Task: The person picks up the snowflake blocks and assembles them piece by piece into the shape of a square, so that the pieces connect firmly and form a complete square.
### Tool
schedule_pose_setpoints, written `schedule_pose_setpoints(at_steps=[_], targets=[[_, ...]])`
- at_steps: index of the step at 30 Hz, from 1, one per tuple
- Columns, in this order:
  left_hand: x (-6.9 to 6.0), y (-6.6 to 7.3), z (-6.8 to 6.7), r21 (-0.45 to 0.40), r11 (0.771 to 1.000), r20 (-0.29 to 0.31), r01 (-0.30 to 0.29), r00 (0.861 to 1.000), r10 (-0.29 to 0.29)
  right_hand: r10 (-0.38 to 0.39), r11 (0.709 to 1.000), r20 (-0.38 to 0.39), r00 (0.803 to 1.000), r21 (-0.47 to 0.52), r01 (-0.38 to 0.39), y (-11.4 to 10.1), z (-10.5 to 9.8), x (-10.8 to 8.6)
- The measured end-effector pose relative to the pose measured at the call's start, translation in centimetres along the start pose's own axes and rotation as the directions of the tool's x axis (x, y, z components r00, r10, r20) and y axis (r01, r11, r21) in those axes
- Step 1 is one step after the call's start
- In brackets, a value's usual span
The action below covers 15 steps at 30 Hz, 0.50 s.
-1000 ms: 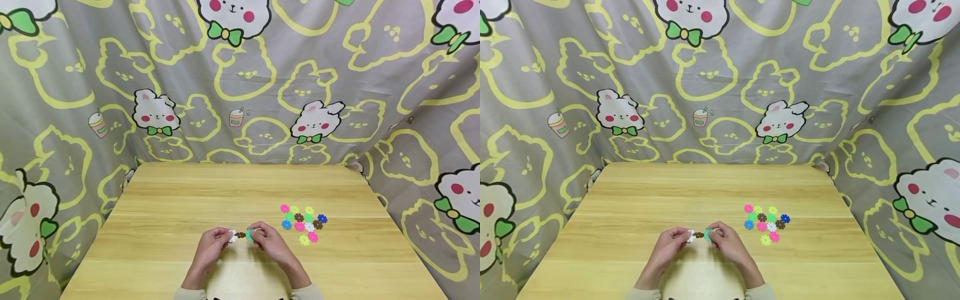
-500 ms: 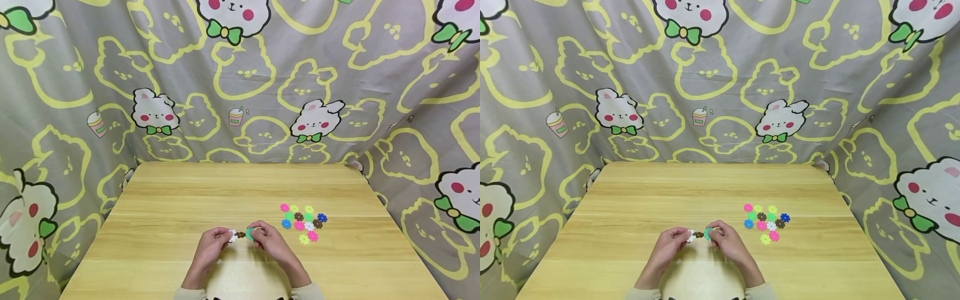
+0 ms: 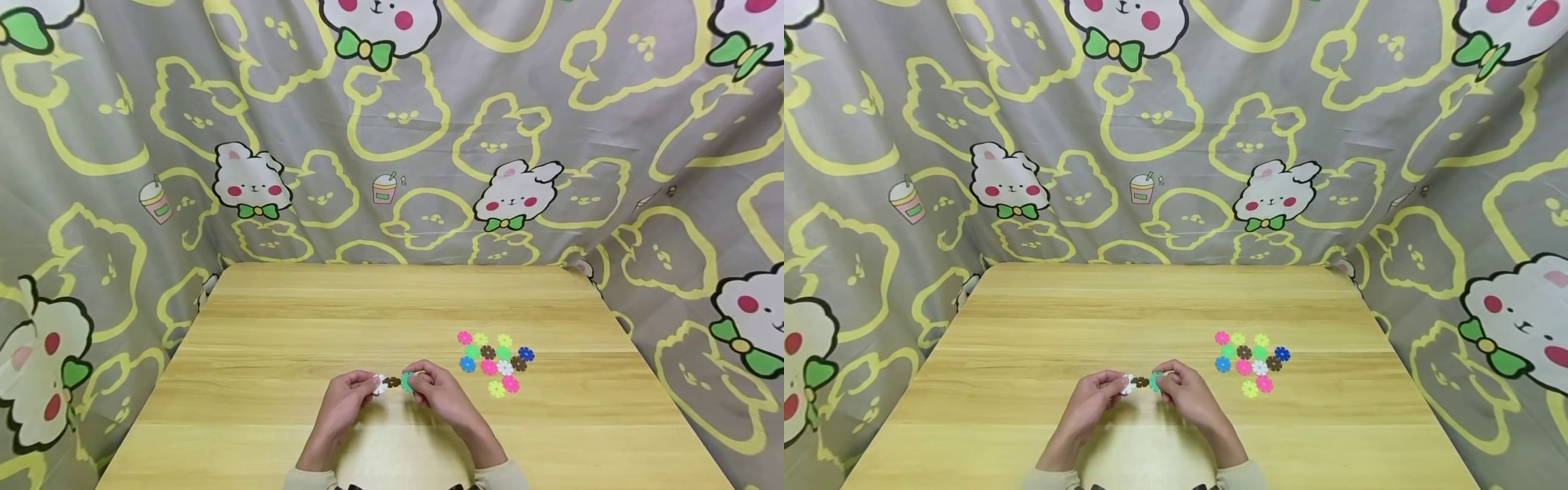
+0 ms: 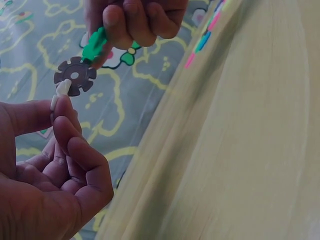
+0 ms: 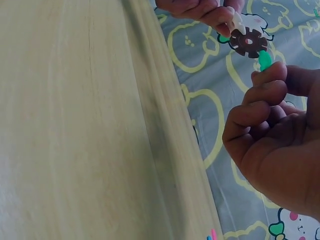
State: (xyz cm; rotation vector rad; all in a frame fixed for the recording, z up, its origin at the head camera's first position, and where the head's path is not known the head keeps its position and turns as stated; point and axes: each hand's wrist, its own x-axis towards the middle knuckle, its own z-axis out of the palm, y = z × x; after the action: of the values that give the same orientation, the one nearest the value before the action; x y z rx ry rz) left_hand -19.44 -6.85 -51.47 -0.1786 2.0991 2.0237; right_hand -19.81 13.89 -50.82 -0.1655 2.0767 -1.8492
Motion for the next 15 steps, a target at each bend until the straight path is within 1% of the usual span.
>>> schedule_pose_setpoints(at_steps=[4,15], targets=[[-0.03,-0.01,0.04,0.002,1.0,0.004,-0.004,1.0,0.004,0.003,1.0,-0.006,1.0,-0.006,-0.003,-0.09,0.08,0.02],[-0.05,0.07,0.29,0.006,1.0,-0.012,-0.013,1.0,0.013,-0.022,0.999,-0.032,0.999,-0.039,0.021,-0.08,0.32,0.15]])
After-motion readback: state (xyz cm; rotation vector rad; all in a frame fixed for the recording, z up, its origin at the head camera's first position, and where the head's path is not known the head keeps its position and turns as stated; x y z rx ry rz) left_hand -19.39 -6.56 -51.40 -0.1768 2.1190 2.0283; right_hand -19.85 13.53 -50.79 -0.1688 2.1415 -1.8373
